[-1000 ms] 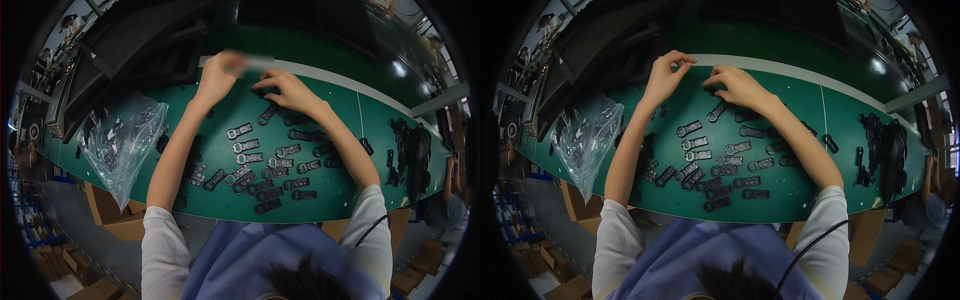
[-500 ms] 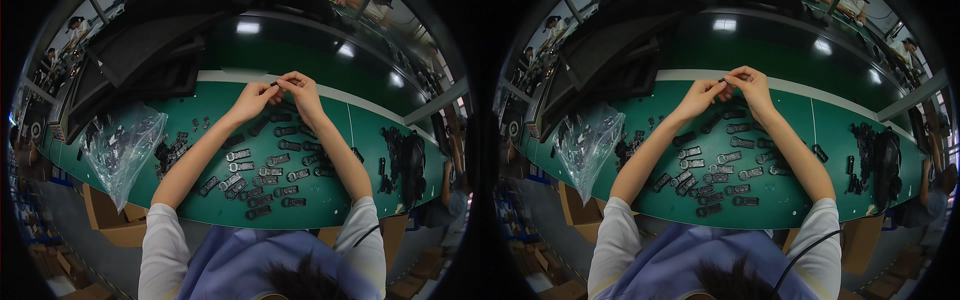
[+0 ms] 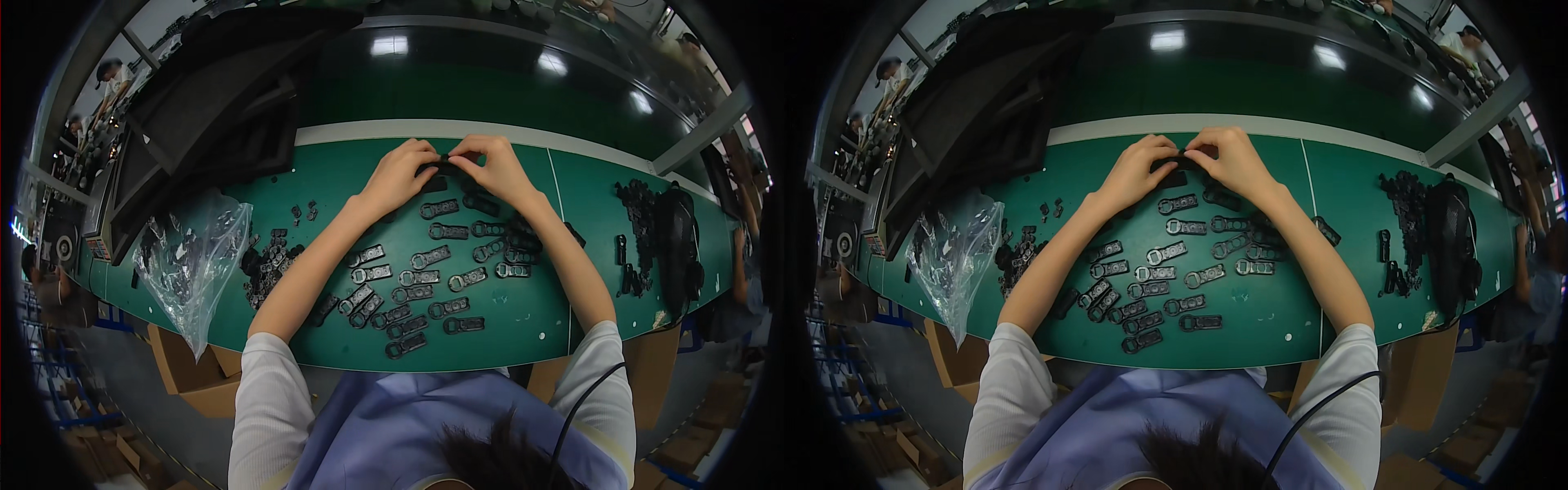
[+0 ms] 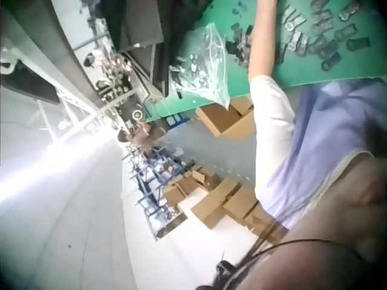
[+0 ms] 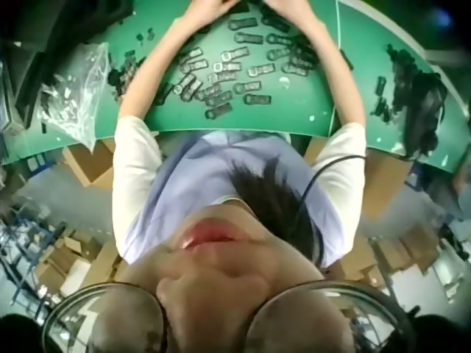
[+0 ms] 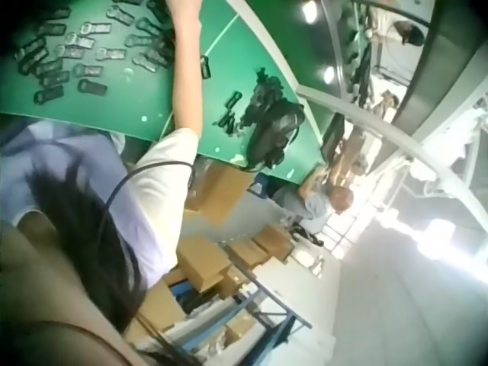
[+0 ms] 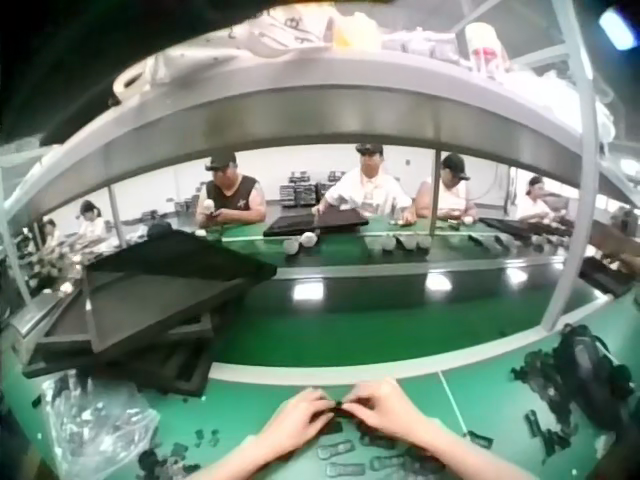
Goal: Assemble small black plastic components by snapping together individual parts at a manual assembly station.
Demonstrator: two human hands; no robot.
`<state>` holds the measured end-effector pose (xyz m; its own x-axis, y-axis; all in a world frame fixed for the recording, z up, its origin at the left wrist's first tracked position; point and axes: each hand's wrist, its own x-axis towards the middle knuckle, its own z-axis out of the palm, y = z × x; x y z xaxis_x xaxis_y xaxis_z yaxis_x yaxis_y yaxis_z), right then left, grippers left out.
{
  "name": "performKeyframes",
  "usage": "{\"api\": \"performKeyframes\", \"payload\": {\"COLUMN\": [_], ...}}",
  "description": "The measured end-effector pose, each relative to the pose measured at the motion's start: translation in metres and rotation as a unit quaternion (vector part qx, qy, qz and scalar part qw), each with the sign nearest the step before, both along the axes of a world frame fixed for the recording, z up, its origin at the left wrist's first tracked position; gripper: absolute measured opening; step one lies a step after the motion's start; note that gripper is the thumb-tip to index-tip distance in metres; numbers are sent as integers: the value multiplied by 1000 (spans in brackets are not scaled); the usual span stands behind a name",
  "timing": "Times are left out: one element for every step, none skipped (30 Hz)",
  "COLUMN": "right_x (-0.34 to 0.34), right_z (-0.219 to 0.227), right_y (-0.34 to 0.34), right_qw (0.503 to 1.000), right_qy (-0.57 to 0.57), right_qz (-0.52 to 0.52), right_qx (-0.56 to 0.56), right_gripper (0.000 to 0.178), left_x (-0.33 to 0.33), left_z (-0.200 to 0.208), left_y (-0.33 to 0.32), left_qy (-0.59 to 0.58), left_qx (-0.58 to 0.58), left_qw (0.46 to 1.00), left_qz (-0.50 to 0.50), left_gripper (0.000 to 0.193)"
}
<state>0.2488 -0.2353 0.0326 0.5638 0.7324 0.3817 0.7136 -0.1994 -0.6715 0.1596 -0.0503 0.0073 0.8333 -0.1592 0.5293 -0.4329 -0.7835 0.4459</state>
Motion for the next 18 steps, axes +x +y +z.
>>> {"api": "performKeyframes", "payload": {"right_x": [-1, -3, -4, -4, -4, -5, -5, -5, -7, -9, -11, -11, -10, -9, -8, -7, -9, -11], "right_z": [-1, -2, -3, -5, -9, -12, -14, -15, -14, -13, -13, -14, -16, -17, -17, -16, -14, -13], "right_y": [1, 3, 4, 5, 5, 5, 5, 6, 7, 8, 9, 9, 7, 5, 4, -1, -4, -6], "right_qw": [1000, 999, 998, 998, 999, 999, 1000, 1000, 999, 999, 998, 998, 997, 992, 984, 984, 973, 958], "right_qy": [-1, -3, -4, -2, -1, 0, 2, 4, 2, 1, 0, 3, -54, -112, -169, -171, -223, -275], "right_qz": [10, 20, 31, 32, 28, 25, 21, 22, 16, 10, 5, 9, -3, -12, -19, -8, -15, -22], "right_qx": [-18, -37, -56, -56, -43, -30, -16, -18, -30, -43, -56, -59, -56, -52, -46, -48, -64, -77], "right_gripper": [9, 9, 9, 9, 9, 8, 8, 8, 9, 9, 10, 10, 11, 13, 14, 14, 14, 14], "left_x": [-2, -4, -4, -6, -6, -7, -6, -5, -5, -5, -5, -4, -5, -7, -9, -6, -7, -5], "left_z": [0, 1, 2, 5, 6, 5, 4, 3, 1, 0, -1, -3, -4, -4, -3, -3, -2, -5], "left_y": [0, -1, -2, -2, -2, -1, 0, 2, 3, 4, 4, 5, 6, 5, 2, -2, -2, -4], "left_qy": [34, 36, 72, 107, 142, 144, 137, 129, 123, 126, 84, 43, 1, 4, 1, -6, -12, -11], "left_qx": [-16, -16, -60, -104, -147, -149, -125, -103, -81, -84, -39, 5, 50, 46, 72, 98, 127, 126], "left_qw": [999, 999, 996, 989, 979, 978, 983, 986, 989, 989, 996, 999, 998, 999, 997, 995, 992, 992], "left_qz": [3, 3, 10, 16, 23, 23, 15, 7, 0, 2, -10, -22, -31, -23, -17, -12, 1, 20], "left_gripper": [18, 18, 18, 19, 20, 20, 20, 19, 19, 19, 18, 17, 16, 16, 15, 15, 14, 14]}}
